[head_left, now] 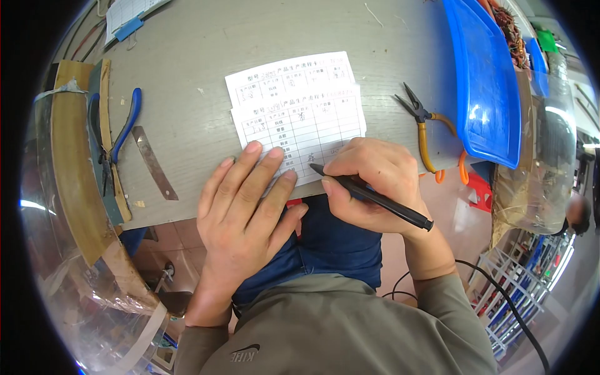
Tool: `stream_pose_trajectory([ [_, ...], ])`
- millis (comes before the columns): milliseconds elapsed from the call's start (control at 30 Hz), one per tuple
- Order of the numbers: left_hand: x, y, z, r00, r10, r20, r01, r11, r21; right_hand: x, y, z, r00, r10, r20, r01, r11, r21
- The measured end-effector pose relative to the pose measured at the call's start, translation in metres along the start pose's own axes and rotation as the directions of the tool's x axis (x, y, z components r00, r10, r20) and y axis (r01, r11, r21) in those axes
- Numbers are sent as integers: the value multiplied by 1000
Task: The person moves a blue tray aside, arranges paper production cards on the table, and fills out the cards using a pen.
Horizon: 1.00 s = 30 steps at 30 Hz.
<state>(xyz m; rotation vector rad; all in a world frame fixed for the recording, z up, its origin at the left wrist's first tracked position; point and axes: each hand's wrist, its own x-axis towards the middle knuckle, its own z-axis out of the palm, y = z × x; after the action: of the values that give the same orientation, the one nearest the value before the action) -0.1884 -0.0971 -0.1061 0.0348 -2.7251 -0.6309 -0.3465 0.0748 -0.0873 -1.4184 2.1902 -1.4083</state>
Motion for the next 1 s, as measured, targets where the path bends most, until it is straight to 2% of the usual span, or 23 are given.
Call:
stream_pose_trajectory([
  [500, 0, 1, 2, 1000, 2, -28, -1, 1000, 15, 0, -1, 1, 1000, -13, 1, 13, 1000, -10],
  [700, 0, 2, 2, 999, 4, -43, -2, 1000, 26, -1, 0, -5, 997, -8, 75, 10, 1000, -29],
  [1000, 0, 3, 1, 999, 6, -41, -5, 1000, 26, -1, -3, -1, 1000, -6, -11, 6, 1000, -2],
])
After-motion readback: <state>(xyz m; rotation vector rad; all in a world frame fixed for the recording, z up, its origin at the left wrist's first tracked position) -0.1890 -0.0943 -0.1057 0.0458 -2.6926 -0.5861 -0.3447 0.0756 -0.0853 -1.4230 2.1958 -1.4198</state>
